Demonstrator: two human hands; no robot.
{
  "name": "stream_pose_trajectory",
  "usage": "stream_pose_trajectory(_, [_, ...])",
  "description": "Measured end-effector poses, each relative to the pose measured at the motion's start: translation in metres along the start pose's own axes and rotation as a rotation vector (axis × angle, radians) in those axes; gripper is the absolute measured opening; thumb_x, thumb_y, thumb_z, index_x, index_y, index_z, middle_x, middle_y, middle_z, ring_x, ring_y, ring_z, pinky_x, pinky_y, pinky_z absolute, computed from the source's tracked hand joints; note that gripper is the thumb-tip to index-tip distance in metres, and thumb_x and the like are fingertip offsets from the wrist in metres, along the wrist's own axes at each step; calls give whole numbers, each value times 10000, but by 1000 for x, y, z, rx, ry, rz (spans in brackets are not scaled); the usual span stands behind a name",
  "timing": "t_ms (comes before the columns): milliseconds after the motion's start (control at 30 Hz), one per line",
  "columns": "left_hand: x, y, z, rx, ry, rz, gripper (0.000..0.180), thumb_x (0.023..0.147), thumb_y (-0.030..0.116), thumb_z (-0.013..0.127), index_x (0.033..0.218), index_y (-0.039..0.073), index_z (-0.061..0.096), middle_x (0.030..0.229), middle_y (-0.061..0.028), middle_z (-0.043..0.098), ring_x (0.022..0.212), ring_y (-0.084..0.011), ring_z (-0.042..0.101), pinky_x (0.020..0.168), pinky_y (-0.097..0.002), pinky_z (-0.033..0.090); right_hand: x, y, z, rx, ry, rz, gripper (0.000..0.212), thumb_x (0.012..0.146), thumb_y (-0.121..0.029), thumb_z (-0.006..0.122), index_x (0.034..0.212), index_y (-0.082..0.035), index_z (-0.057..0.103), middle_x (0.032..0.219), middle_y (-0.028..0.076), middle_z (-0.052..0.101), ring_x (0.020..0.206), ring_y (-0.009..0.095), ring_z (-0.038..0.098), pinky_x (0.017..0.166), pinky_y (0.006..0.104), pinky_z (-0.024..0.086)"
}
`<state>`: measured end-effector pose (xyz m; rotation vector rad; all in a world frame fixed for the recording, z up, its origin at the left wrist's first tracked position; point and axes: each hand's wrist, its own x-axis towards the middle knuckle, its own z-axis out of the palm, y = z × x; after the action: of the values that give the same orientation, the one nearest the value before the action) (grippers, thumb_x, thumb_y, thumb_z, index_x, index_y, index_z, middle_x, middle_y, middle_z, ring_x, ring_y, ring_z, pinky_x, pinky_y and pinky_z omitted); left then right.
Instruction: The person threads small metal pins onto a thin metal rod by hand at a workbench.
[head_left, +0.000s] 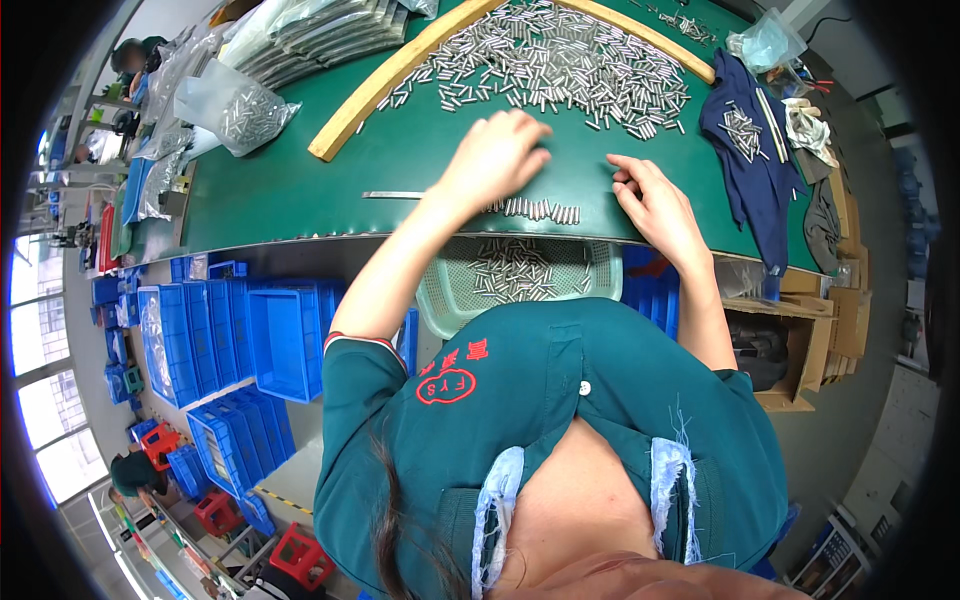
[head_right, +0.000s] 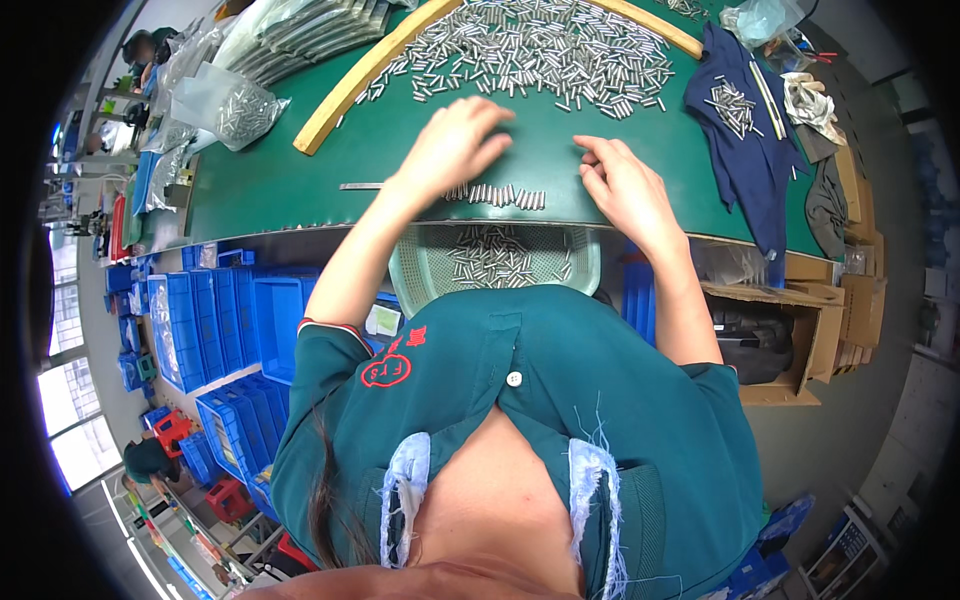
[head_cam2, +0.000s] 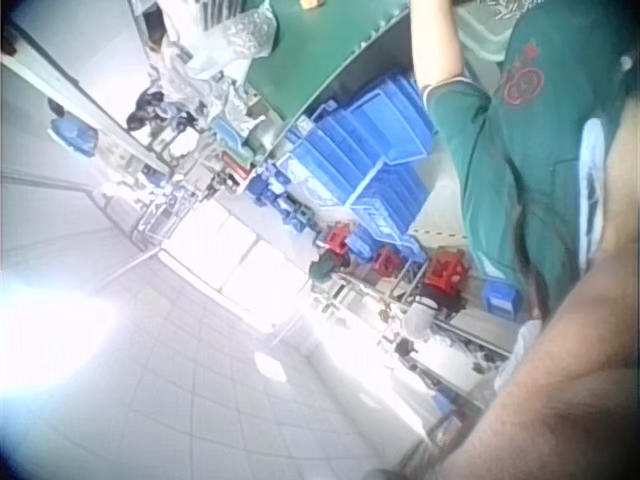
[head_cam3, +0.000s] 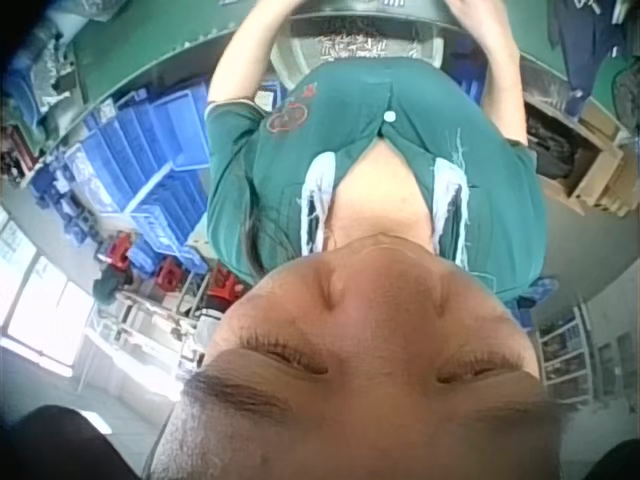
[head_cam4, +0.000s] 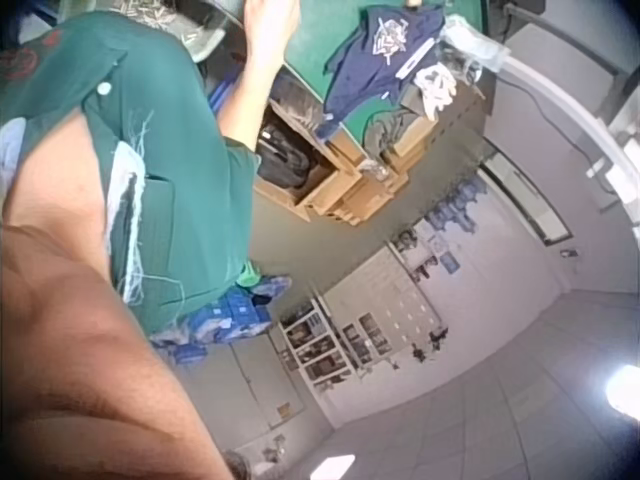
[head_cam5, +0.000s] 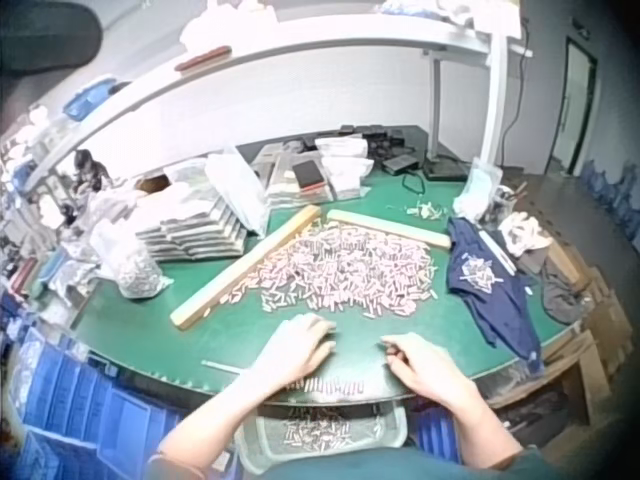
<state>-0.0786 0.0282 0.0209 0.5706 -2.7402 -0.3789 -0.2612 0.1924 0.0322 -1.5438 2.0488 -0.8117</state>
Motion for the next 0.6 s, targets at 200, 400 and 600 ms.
stream_pose_trajectory(200, [34,-42,22,-7,98,-30,304,861,115,554,1158,62,595,1089,-128,597,1017,-310,579,897,-388,473,6,3,3,-33,24,-23,313,884,-166,560,1184,-82,583,1055,100,606,901,216,641,801,340,497])
stream_pose_trajectory(400, [44,-29,37,18,125,17,303,851,83,539,1143,68,619,1134,-105,613,1028,-302,564,913,-386,467,11,7,4,-57,56,-18,312,883,-183,572,1177,-81,588,1067,94,588,890,209,639,804,353,493])
stream_pose_trajectory(600, [30,2,35,-25,18,26,291,845,87,546,1124,75,628,1135,-75,602,1052,-270,552,902,-367,470,26,5,9,-120,66,-56,344,858,-223,615,1173,-86,590,1069,83,579,923,216,620,811,362,488])
